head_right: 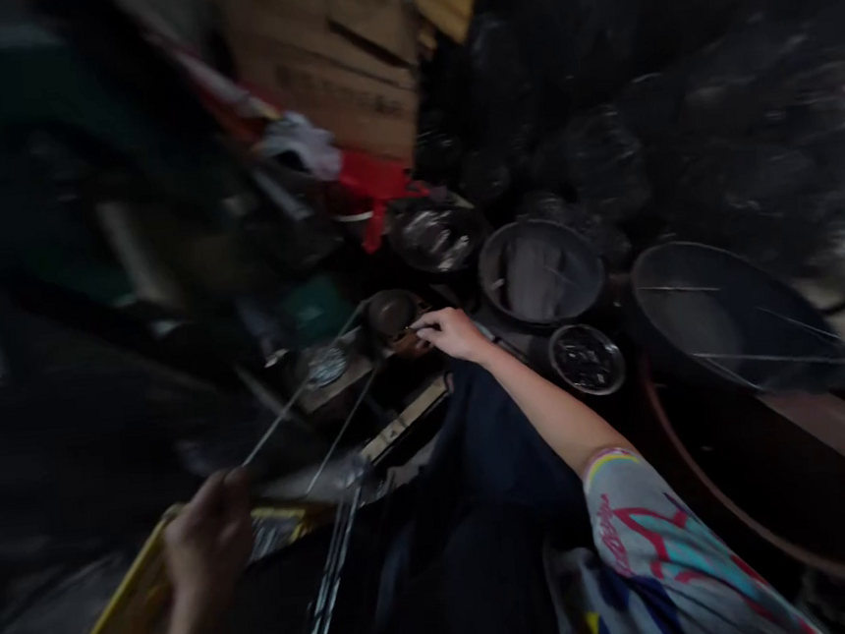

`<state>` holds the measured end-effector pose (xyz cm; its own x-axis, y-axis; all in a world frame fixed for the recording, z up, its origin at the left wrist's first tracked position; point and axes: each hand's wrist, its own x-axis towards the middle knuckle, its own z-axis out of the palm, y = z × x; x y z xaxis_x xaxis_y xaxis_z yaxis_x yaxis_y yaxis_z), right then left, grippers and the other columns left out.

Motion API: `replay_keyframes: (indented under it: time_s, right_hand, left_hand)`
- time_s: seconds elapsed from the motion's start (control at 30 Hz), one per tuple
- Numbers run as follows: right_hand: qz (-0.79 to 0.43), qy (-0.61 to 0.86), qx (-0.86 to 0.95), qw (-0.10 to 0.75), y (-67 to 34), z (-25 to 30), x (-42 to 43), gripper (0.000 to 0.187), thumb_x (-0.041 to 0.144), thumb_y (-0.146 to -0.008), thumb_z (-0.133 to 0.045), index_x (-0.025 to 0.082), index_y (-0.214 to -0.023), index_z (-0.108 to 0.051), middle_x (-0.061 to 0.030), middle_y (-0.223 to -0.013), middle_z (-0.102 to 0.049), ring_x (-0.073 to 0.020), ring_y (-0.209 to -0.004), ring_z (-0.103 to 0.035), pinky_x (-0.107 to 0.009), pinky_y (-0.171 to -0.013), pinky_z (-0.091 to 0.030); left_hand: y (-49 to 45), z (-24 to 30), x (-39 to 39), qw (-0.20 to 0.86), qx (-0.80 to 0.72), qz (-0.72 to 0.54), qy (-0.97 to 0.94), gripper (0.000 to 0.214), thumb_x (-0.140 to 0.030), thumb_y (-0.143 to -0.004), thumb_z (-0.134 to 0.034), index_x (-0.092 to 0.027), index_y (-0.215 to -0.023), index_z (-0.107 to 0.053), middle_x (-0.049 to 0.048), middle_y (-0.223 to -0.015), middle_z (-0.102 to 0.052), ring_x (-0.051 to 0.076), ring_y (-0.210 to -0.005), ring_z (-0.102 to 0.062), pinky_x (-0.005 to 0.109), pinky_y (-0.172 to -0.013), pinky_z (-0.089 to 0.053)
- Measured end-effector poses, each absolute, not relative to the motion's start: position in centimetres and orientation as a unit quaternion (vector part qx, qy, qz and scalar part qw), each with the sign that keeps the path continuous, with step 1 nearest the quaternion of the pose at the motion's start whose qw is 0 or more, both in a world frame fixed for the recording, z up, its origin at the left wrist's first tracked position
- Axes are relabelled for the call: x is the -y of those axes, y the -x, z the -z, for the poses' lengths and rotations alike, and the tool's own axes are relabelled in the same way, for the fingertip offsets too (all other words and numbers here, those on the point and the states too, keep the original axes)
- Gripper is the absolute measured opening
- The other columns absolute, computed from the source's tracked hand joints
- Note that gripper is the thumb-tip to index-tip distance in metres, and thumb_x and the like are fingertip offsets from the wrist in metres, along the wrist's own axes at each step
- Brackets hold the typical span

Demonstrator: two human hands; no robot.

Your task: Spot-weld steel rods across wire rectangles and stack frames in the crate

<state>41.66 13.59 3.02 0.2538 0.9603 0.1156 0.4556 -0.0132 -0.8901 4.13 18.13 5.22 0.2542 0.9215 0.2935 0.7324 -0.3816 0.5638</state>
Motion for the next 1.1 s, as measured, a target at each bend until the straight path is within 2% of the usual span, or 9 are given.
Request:
replay_keyframes:
  time_s: [0.07,0.13,0.23,0.4,0.53,0.67,1.1]
  right_hand:
    - [-0.331,0.623,0.531,0.469,-37.6,-2.4,-15.7,0.012,0.025,-0.085,-0.061,0.019,-0.092,-0.070,0.0009,-0.068,-0.071,-0.0144,-0.062,-0.067,-0.023,-0.061,-0.050]
    - [-0.349,0.617,0.516,0.481,-33.7,-1.6,-17.5,0.010,0.028,-0.084,-0.062,0.019,-0.083,-0.066,0.0024,-0.060,-0.066,-0.0128,-0.055,-0.064,-0.021,-0.054,-0.047]
    - [-0.391,0.596,0.468,0.522,-28.6,-0.5,-19.4,0.014,0.029,-0.081,-0.062,0.018,-0.072,-0.059,0.0055,-0.050,-0.056,-0.0087,-0.042,-0.054,-0.018,-0.046,-0.040]
    - [-0.510,0.545,0.329,0.579,-22.6,-0.2,-20.4,0.026,0.039,-0.072,-0.068,0.019,-0.068,-0.051,0.0073,-0.053,-0.049,-0.0052,-0.036,-0.042,-0.016,-0.033,-0.027]
    - [-0.541,0.527,0.307,0.579,-19.8,-0.6,-20.6,0.031,0.043,-0.069,-0.067,0.019,-0.067,-0.048,0.0076,-0.055,-0.046,-0.0035,-0.037,-0.037,-0.016,-0.033,-0.023]
    - [-0.548,0.503,0.294,0.601,-18.7,-1.0,-20.9,0.028,0.041,-0.069,-0.067,0.019,-0.072,-0.051,0.0080,-0.058,-0.044,-0.0025,-0.039,-0.034,-0.016,-0.036,-0.024]
    - [-0.536,0.494,0.290,0.620,-20.1,-1.5,-22.1,0.024,0.036,-0.069,-0.070,0.018,-0.072,-0.055,0.0081,-0.057,-0.041,-0.0025,-0.040,-0.030,-0.017,-0.036,-0.021]
  left_hand:
    - [-3.1,-3.9,-18.3,0.189,-0.502,-0.314,-0.784,0.026,-0.036,-0.085,-0.048,-0.019,-0.073,-0.064,-0.0040,-0.051,-0.056,0.009,-0.044,-0.048,0.019,-0.046,-0.036]
    - [-2.1,-3.4,-18.3,0.205,-0.492,-0.321,-0.783,0.029,-0.034,-0.089,-0.046,-0.018,-0.074,-0.064,-0.0025,-0.054,-0.058,0.010,-0.046,-0.050,0.019,-0.049,-0.037]
    - [-0.8,-3.3,-18.1,0.218,-0.491,-0.338,-0.772,0.030,-0.034,-0.093,-0.044,-0.017,-0.076,-0.063,-0.0017,-0.058,-0.059,0.010,-0.050,-0.052,0.020,-0.053,-0.039]
    - [0.4,-2.4,-17.7,0.254,-0.491,-0.368,-0.748,0.030,-0.033,-0.095,-0.043,-0.017,-0.079,-0.061,0.0014,-0.069,-0.063,0.012,-0.061,-0.057,0.022,-0.062,-0.041]
    - [0.5,-1.5,-17.8,0.265,-0.501,-0.384,-0.729,0.031,-0.034,-0.095,-0.042,-0.018,-0.077,-0.060,0.0002,-0.066,-0.058,0.012,-0.059,-0.054,0.022,-0.060,-0.039]
    - [0.1,-0.8,-18.0,0.270,-0.510,-0.389,-0.718,0.032,-0.035,-0.096,-0.042,-0.018,-0.077,-0.060,-0.0003,-0.064,-0.056,0.012,-0.057,-0.052,0.022,-0.058,-0.038]
    - [-1.1,0.0,-18.9,0.295,-0.496,-0.405,-0.709,0.028,-0.032,-0.095,-0.043,-0.018,-0.077,-0.059,-0.0021,-0.059,-0.051,0.011,-0.053,-0.047,0.022,-0.056,-0.036]
